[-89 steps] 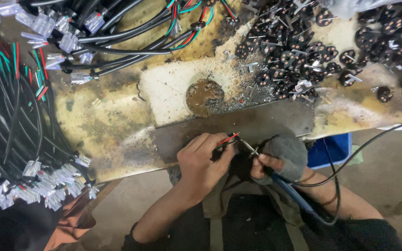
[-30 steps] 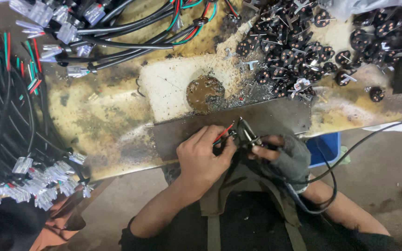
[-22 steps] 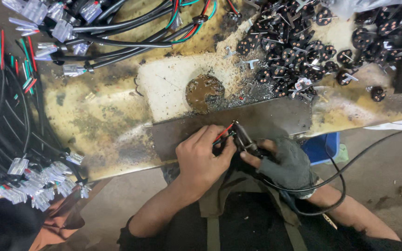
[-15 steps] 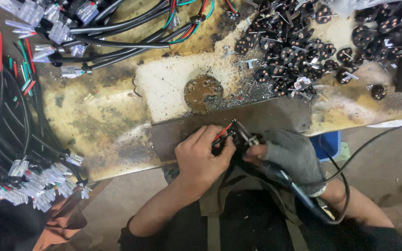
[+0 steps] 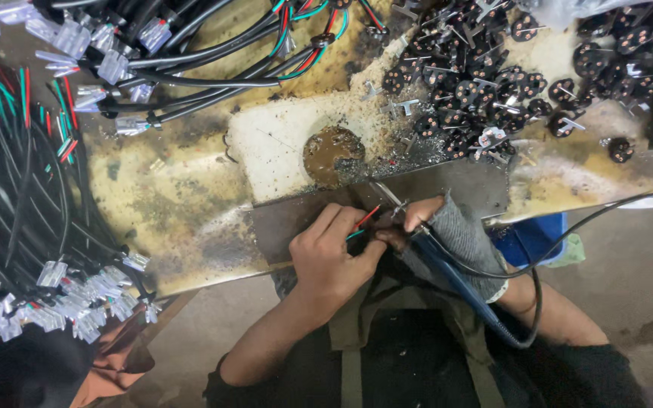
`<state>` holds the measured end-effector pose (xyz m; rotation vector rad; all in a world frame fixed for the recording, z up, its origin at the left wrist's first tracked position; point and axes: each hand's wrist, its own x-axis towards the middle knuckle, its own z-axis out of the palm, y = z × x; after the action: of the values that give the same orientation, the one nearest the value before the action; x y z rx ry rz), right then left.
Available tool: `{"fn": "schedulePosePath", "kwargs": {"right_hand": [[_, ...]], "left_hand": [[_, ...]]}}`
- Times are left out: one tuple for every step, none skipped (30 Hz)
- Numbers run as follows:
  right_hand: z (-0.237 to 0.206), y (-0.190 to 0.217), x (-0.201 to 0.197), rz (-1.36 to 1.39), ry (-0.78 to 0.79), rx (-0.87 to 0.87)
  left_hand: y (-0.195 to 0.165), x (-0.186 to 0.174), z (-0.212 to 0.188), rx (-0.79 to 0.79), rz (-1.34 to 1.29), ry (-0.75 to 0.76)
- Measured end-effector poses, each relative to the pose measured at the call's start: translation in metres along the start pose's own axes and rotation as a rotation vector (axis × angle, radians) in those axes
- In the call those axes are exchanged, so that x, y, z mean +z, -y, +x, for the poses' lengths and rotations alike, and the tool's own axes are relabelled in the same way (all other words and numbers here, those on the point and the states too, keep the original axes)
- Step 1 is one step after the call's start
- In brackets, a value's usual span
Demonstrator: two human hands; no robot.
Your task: The person uses a soldering iron to attach small black components to the ends of multi-colored wires. They repeatedly heat the wire ends and apply solder to secure the components, then place the finished assemblies on the workbench.
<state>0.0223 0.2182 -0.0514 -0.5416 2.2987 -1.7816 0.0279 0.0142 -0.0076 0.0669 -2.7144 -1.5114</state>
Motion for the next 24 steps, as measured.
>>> {"fn": "schedulePosePath", "kwargs": {"right_hand": [[-0.005,-0.010,-0.001,0.026,0.013,-0.005],[-0.010,-0.020,-0.001,0.058,0.030,0.037],[-0.012,-0.030,0.001,0.092,0.048,0.076],[-0.014,-0.039,0.002,0.124,0.068,0.115],[-0.019,-0.044,0.006,0.238,0.075,0.138],[-0.022,-0.048,0.010,0.352,0.086,0.165],[-0.024,-0.050,0.014,0.467,0.097,0.193],[-0.027,-0.049,0.018,0.379,0.045,0.238],[-0.028,-0.048,0.020,0.289,-0.010,0.277],[-0.027,-0.046,0.024,0.198,-0.066,0.317],[-0.027,-0.043,0.024,-0.038,-0.048,0.282],[-0.027,-0.040,0.023,-0.269,-0.023,0.248],[-0.023,-0.037,0.023,-0.499,0.001,0.207],[-0.020,-0.035,0.021,-0.300,-0.038,0.214],[-0.015,-0.033,0.021,-0.100,-0.076,0.219],[-0.011,-0.031,0.021,0.099,-0.112,0.219],[-0.009,-0.029,0.019,0.033,-0.078,0.242],[-0.006,-0.026,0.018,-0.031,-0.045,0.268],[-0.005,-0.023,0.017,-0.094,-0.008,0.296],[-0.004,-0.021,0.017,-0.129,-0.014,0.239],[-0.004,-0.018,0.016,-0.163,-0.019,0.188],[-0.004,-0.016,0.016,-0.196,-0.024,0.135],[-0.003,-0.014,0.015,-0.125,-0.040,0.119],[-0.004,-0.012,0.015,-0.053,-0.057,0.106]], "left_hand": [[0.000,-0.003,0.000,0.030,-0.042,-0.006],[0.001,-0.006,-0.001,0.058,-0.080,-0.011],[0.002,-0.009,-0.001,0.077,-0.141,-0.014],[0.004,-0.012,-0.002,0.095,-0.202,-0.017],[0.005,-0.012,-0.004,0.108,-0.265,-0.017],[0.007,-0.011,-0.006,0.121,-0.225,-0.047],[0.008,-0.008,-0.008,0.133,-0.184,-0.077],[0.009,-0.004,-0.009,0.151,-0.144,-0.106],[0.011,-0.002,-0.011,0.144,-0.164,-0.119],[0.012,0.001,-0.012,0.136,-0.185,-0.130],[0.012,0.002,-0.014,0.122,-0.206,-0.136],[0.013,0.002,-0.016,0.110,-0.210,-0.121],[0.013,0.002,-0.016,0.102,-0.211,-0.108],[0.012,0.000,-0.016,0.098,-0.214,-0.096],[0.011,-0.002,-0.016,0.127,-0.175,-0.083],[0.009,-0.004,-0.016,0.158,-0.136,-0.073],[0.007,-0.007,-0.015,0.191,-0.097,-0.063],[0.005,-0.009,-0.014,0.228,-0.041,-0.039],[0.004,-0.011,-0.013,0.262,0.016,-0.014],[0.002,-0.013,-0.011,0.293,0.073,0.011],[0.001,-0.014,-0.009,0.262,0.067,0.007],[0.001,-0.015,-0.008,0.231,0.061,0.003],[0.001,-0.015,-0.005,0.204,0.055,-0.002],[0.002,-0.015,-0.003,0.166,0.104,-0.055]]}}
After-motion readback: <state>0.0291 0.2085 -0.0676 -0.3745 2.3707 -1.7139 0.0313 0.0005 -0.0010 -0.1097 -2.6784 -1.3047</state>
